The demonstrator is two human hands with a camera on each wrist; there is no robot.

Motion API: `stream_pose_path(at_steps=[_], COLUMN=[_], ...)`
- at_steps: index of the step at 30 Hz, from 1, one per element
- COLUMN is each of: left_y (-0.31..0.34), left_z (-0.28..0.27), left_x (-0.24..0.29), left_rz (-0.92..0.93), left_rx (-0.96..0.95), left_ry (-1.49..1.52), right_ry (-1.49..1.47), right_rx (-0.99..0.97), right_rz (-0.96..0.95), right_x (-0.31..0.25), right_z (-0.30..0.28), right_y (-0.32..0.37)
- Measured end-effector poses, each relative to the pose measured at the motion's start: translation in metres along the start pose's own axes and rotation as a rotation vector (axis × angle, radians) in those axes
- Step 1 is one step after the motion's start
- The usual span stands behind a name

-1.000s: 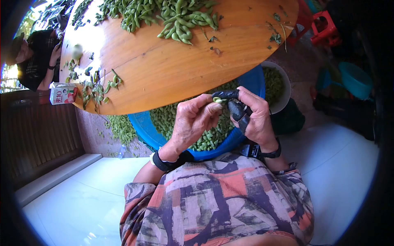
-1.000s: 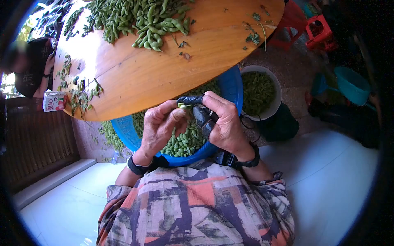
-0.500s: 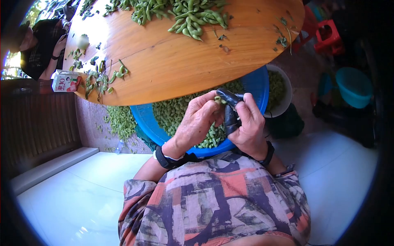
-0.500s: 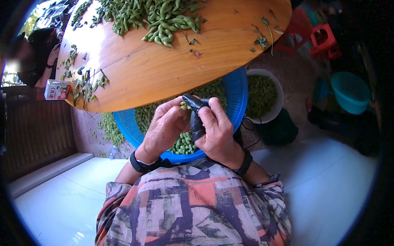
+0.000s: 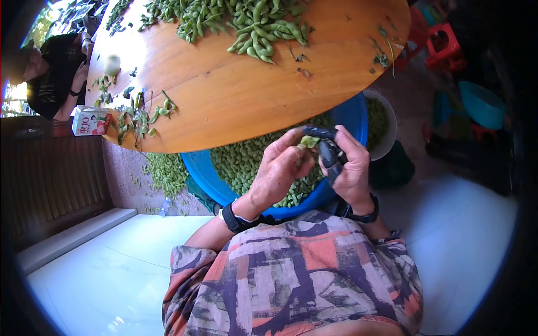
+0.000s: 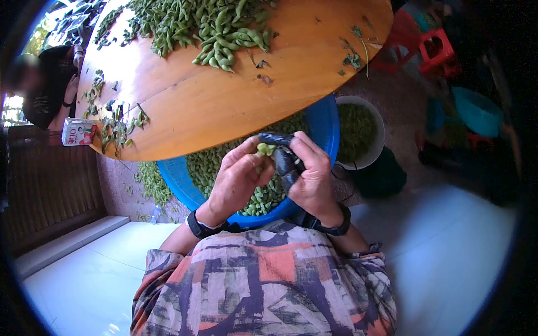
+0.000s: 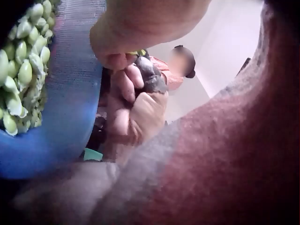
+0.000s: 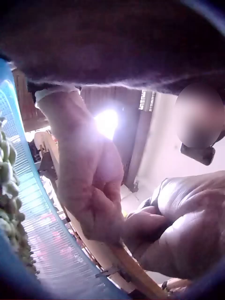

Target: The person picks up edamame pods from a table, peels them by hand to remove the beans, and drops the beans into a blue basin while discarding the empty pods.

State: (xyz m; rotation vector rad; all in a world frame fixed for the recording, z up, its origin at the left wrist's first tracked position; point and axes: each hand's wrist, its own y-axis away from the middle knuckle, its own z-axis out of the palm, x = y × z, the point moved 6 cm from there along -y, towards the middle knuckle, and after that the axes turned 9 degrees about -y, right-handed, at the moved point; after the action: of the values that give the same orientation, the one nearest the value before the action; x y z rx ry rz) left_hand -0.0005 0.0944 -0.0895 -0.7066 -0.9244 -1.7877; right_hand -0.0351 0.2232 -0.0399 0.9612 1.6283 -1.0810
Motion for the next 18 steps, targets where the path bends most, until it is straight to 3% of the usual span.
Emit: stream_pose_path(at_steps=[1, 2, 3, 4, 5, 6, 7, 8, 9, 11, 13, 15, 18], left_y=[0.003, 0.007, 0.011, 0.015, 0.019, 0.022, 0.023, 0.021, 0.018, -0.002, -0.032, -0.058, -0.08], left_z=[-0.001, -0.001, -0.002, 0.002, 0.006, 0.011, 0.019, 0.017, 0.006, -0.025, -0.055, -0.076, -0.091], left_x=[0.003, 0.004, 0.006, 0.015, 0.03, 0.048, 0.071, 0.094, 0.114, 0.154, 0.188, 0.197, 0.193], left_rz=[-0.032, -0.035, -0.036, 0.005, 0.188, 0.227, 0.263, 0.35, 0.359, 0.338, 0.439, 0.538, 0.467], left_rx=[0.011, 0.003, -0.003, -0.109, -0.231, -0.32, -0.407, -0.394, -0.276, 0.072, 0.311, 0.374, 0.413], left_ry=[-0.1, -0.239, -0.381, -0.59, -0.851, -0.996, -1.142, -1.235, -1.262, -1.389, -1.57, -1.665, -1.715], right_ry=[-0.127, -0.101, -0.255, -0.292, -0.224, -0.157, -0.074, 0.237, 0.434, 0.74, 0.702, 0.663, 0.695], right_rx=[-0.03, -0.029, 0.065, 0.126, 0.178, 0.231, 0.367, 0.438, 0.49, 0.402, 0.413, 0.422, 0.395], right_rz=[0.172, 0.17, 0.229, 0.146, 0.093, 0.042, 0.105, 0.188, 0.185, 0.121, 0.166, 0.214, 0.05], right_x=[0.007, 0.006, 0.01, 0.006, 0.007, 0.008, 0.02, 0.032, 0.033, 0.022, 0.022, 0.026, 0.016], right_z=[-0.003, -0.011, -0.02, -0.033, -0.051, -0.072, -0.099, -0.129, -0.145, -0.157, -0.159, -0.158, -0.144], right_y=[0.0, 0.001, 0.004, 0.005, 0.004, 0.004, 0.006, 0.008, 0.007, 0.004, 0.006, 0.001, -0.005])
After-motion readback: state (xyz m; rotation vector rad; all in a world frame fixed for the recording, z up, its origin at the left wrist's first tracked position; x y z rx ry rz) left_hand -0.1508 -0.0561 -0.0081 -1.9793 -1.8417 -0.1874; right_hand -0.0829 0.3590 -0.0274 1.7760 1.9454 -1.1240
